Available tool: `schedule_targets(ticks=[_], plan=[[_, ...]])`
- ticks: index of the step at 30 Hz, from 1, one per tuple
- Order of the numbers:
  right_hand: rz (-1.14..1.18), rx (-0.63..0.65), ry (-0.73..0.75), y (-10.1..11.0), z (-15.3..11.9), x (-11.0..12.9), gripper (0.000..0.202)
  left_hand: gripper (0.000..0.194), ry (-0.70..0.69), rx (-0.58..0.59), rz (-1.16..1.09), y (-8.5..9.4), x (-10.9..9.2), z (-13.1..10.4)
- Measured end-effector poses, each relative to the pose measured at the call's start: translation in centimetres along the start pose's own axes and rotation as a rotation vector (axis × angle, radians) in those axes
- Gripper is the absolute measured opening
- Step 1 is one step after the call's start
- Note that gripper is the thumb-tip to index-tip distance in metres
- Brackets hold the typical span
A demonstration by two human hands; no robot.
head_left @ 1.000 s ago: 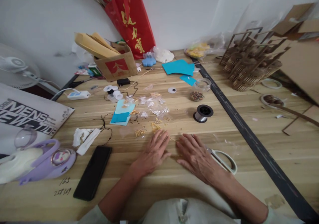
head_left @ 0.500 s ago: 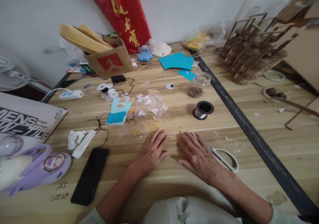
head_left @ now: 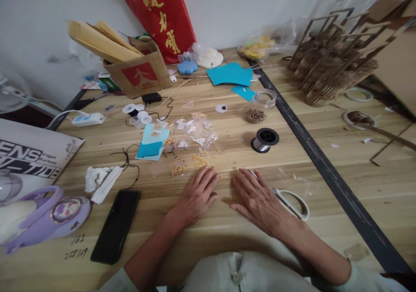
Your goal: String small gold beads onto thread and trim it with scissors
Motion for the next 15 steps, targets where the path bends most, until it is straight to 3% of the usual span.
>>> schedule_targets(ticks=[15], plan=[[-0.039,-0.019,0.03,-0.01,-0.11,-0.06,0.056,0.043,-0.002,-0.007,0.012,0.09,-0.03,0.03]])
Point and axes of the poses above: each hand's wrist, its own z-axis towards the middle knuckle, its own y-axis out of the back of the hand, x = y × z, the point moved 2 cm from there along z, towards the middle knuckle, and after that the axes turned 5 degrees about -y, right-handed, at the moved point
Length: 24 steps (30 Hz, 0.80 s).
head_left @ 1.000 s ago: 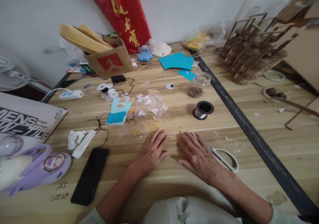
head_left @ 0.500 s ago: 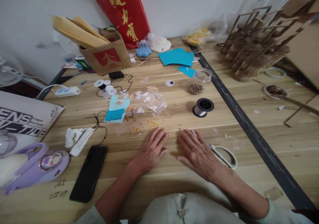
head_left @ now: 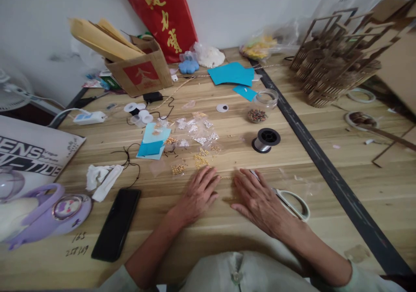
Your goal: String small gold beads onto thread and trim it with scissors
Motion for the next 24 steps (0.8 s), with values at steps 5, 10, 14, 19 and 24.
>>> schedule_targets(ticks=[5,10,14,19,24], plan=[[0.019,-0.01,-0.006,-0.07,-0.09,0.02,0.055,0.043,-0.002,0.006,0.021,-0.09,0.01,-0.01],[0.029,-0.011,-0.014,-0.11,-0.13,0.16,0.056,0.043,-0.002,-0.009,0.007,-0.02,-0.03,0.06],[0.019,-0.003,-0.017,-0.18,-0.16,0.16,0.058,0.043,0.002,-0.005,0.013,0.0,-0.06,0.07],[0.003,-0.008,-0.005,0.01,-0.16,0.09,0.057,0.043,-0.002,0.0,0.03,-0.04,-0.07,0.03],[0.006,-0.022,-0.011,0.09,-0.15,0.14,0.057,0.043,-0.004,-0.008,0.024,-0.11,-0.02,-0.02]])
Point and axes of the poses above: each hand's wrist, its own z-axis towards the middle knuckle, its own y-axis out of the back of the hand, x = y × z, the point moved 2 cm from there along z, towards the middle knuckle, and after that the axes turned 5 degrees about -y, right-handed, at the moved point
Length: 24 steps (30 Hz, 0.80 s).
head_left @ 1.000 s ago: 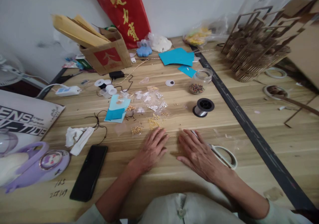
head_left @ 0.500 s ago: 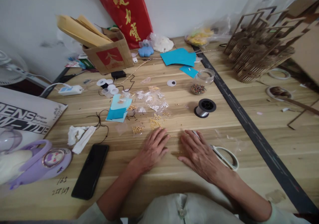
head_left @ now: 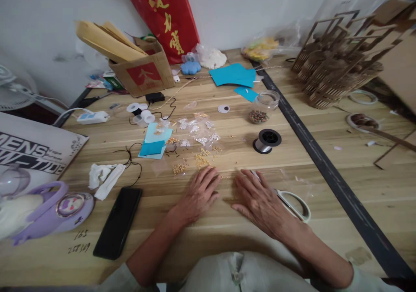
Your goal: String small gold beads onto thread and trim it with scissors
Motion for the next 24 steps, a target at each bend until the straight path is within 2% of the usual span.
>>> schedule_targets(ticks=[11,24], plan=[[-0.008,-0.004,0.021,-0.72,-0.13,-0.19,0.057,0.044,0.01,0.005,-0.01,-0.07,0.09,-0.02],[0.041,0.001,-0.001,-0.28,0.0,-0.04,0.054,0.044,0.005,-0.002,-0.025,0.02,0.2,-0.05]])
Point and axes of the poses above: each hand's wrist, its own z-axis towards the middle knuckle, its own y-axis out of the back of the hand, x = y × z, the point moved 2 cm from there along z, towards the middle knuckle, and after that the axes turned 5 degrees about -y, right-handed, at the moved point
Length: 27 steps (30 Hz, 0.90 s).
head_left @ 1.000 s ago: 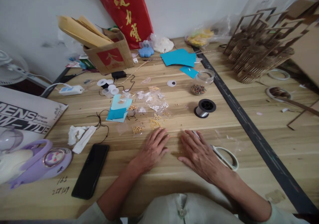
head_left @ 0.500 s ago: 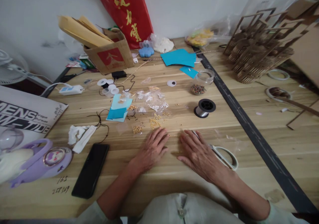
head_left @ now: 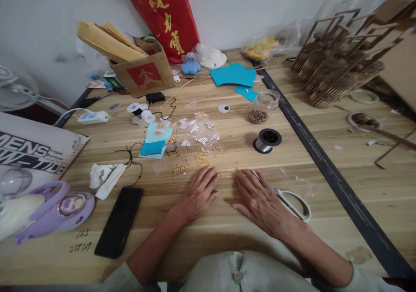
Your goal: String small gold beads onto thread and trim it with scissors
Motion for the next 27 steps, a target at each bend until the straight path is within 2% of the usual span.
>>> schedule_targets(ticks=[5,9,12,15,18,22,27], plan=[[-0.004,0.004,0.0,0.4,0.0,0.1,0.054,0.043,0.004,-0.039,0.002,0.1,0.4,-0.2],[0.021,-0.026,0.043,1.0,0.0,0.4,0.051,0.035,0.067,-0.161,-0.05,0.8,1.1,-0.3],[0.065,-0.03,0.09,1.1,-0.1,1.1,0.032,0.023,0.161,-0.25,-0.097,1.3,1.9,-0.6],[0.086,0.047,0.129,0.5,-0.2,1.7,0.015,0.018,0.224,-0.281,-0.165,1.5,2.5,-0.8],[0.081,0.098,0.129,-0.2,-0.2,2.1,0.015,0.015,0.277,-0.293,-0.265,1.3,2.9,-1.0],[0.044,0.066,0.119,-1.0,-0.3,2.2,0.02,0.009,0.302,-0.262,-0.363,0.8,3.1,-0.9],[0.032,0.056,0.113,-2.2,-0.3,1.9,0.019,0.002,0.259,-0.18,-0.298,0.5,2.8,-0.7]])
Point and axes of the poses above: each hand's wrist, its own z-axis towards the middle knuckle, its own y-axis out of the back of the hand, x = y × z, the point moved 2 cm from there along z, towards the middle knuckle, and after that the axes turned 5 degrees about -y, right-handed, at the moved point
